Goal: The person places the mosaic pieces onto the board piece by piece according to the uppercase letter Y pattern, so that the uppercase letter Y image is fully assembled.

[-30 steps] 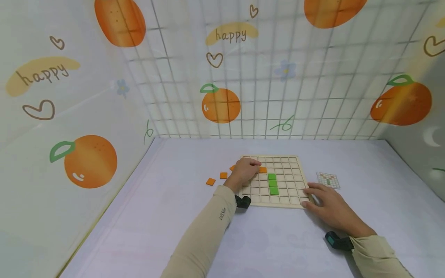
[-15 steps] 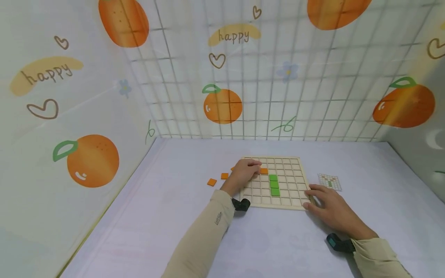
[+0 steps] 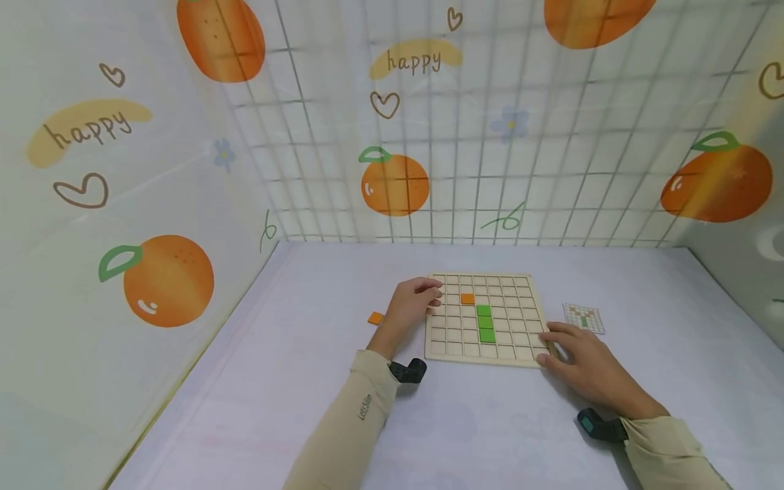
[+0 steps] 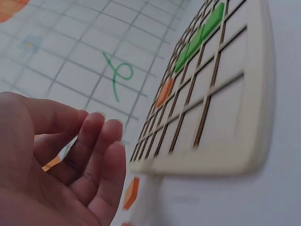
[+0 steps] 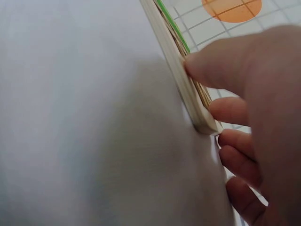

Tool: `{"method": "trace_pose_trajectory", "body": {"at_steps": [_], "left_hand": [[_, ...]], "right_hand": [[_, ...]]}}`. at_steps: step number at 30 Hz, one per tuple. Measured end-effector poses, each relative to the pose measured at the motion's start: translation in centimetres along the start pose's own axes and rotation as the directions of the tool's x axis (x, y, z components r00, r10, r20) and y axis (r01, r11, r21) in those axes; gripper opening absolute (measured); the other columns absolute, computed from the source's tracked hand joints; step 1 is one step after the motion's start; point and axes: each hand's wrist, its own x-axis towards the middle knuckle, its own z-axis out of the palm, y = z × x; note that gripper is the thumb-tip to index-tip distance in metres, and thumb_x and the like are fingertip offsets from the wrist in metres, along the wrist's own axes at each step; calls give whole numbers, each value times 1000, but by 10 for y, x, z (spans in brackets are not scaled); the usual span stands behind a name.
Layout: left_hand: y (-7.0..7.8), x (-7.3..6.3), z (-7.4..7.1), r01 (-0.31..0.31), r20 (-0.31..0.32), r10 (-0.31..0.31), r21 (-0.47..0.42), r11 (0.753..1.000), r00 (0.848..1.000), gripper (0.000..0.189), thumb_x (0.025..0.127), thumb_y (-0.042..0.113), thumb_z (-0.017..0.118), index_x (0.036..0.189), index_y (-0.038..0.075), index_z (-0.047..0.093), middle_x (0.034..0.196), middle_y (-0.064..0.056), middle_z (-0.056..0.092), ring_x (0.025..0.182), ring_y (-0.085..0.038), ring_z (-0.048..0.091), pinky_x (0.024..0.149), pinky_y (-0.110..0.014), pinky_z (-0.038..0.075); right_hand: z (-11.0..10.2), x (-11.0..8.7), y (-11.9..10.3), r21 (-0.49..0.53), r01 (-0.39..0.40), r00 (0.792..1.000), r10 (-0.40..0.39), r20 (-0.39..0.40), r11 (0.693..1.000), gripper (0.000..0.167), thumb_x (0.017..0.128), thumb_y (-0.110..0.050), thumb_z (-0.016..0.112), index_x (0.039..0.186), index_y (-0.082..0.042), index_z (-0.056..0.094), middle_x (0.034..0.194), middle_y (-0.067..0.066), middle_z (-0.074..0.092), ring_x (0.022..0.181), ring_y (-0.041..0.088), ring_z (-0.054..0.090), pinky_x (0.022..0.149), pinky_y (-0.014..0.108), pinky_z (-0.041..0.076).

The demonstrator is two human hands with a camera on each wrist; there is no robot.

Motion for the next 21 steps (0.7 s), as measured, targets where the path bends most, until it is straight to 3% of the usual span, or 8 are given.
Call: {"method": "trace_pose_trajectory", "body": {"at_steps": [9,17,21], "left_hand": [[-2,-10,-32,-13,-46,13,1,1000,999,22,99,16,61,117,6,71,106,-13,71,92,-22,69,82,-42,55],[-8,-20,-54,27,-92,-29,-28,999,995,21,100,17,62,117,8,71,110,-15,69,95,-25,69,84,-39,56],[-15,-21,-66,34,-116,-40,-52,998,992,26,101,18,60,121,4,68,112,-17,68,99,-29,68,86,-39,56]], "right_hand": [[-3,0,-1,0,-9,1000,9,5,1000,49,94,-34,70,128,1,65,142,26,50,130,51,40,101,68,31],[-3,0,0,11,-17,1000,17,6,1000,50,94,-35,70,129,1,64,142,26,49,131,51,39,101,68,31],[-1,0,1,14,-5,1000,5,2,1000,50,94,-35,70,129,1,65,142,25,50,131,50,40,100,68,31]]}}
